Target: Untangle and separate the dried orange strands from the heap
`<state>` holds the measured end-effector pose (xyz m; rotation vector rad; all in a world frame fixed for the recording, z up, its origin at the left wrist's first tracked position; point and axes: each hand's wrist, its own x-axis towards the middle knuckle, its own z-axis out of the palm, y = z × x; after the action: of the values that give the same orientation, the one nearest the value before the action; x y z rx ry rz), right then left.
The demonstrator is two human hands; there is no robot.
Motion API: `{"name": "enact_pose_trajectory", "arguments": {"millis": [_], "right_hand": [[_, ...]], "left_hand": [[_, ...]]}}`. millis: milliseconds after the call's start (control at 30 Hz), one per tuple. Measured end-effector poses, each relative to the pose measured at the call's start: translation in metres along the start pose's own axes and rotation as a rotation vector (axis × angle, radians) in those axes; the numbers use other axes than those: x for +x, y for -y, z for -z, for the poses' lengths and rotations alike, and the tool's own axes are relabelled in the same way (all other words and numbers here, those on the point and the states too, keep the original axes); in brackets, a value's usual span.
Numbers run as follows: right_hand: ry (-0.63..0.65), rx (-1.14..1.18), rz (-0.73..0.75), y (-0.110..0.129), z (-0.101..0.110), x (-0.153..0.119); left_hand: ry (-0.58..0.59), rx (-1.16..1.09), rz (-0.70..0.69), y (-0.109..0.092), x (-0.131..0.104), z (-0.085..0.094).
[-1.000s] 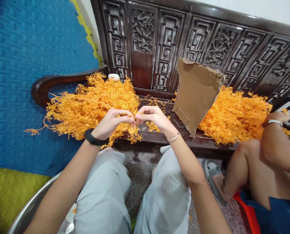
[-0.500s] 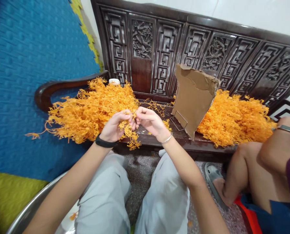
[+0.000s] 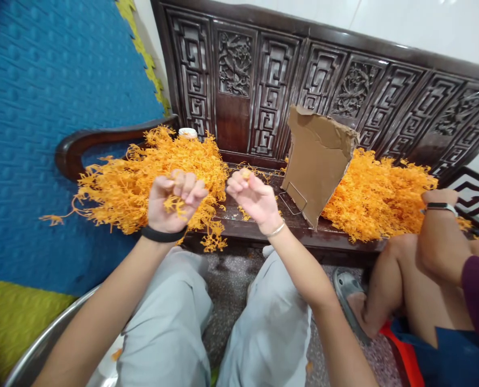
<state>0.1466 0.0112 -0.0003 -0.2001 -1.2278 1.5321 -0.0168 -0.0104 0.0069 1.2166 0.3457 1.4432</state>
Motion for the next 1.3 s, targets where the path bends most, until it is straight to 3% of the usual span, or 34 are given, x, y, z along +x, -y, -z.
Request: {"name": "enact_pose_trajectory", "arguments": {"millis": [67, 167, 333, 467, 533, 667, 800, 900, 1000, 1100, 1200, 1300], "right_hand": [[-0.038, -0.102, 0.135, 0.011, 0.007, 0.002], [-0.092, -0.275, 0.198, 0.021, 0.027, 0.007], [-0.136, -0.609, -0.029, 0.01, 0.076, 0.018], [-0.197, -0.999, -0.259, -0.008, 0.119, 0.025], [-0.228, -1.089, -0.332, -0.016, 0.137, 0.027], [-0.295, -1.201, -0.47, -0.032, 0.162, 0.024], [-0.364, -1.286, -0.569, -0.046, 0.174, 0.017], [-0.401, -1.299, -0.533, -0.047, 0.171, 0.018], [-0.369, -1.237, -0.471, -0.039, 0.15, 0.025], [-0.202, -1.046, -0.402, -0.025, 0.108, 0.026], [0.068, -0.627, -0.192, -0.012, 0.058, 0.017], [0.011, -0.74, -0.002, -0.006, 0.021, 0.006]], "left_hand": [[-0.067, 0.021, -0.05, -0.007, -0.001, 0.001], [-0.099, 0.028, 0.023, -0.006, 0.0, 0.003], [-0.118, 0.109, 0.102, 0.011, 0.005, 0.012], [-0.179, 0.198, 0.035, 0.016, 0.009, 0.019], [-0.174, 0.245, -0.01, 0.018, 0.009, 0.02], [-0.109, 0.309, -0.043, 0.021, 0.008, 0.019], [-0.087, 0.345, -0.058, 0.023, 0.007, 0.019], [-0.127, 0.33, -0.061, 0.021, 0.007, 0.018], [-0.161, 0.277, -0.049, 0.02, 0.007, 0.017], [-0.162, 0.243, -0.034, 0.02, 0.007, 0.016], [-0.148, 0.256, -0.025, 0.021, 0.007, 0.016], [-0.137, 0.254, -0.008, 0.021, 0.007, 0.017]]}}
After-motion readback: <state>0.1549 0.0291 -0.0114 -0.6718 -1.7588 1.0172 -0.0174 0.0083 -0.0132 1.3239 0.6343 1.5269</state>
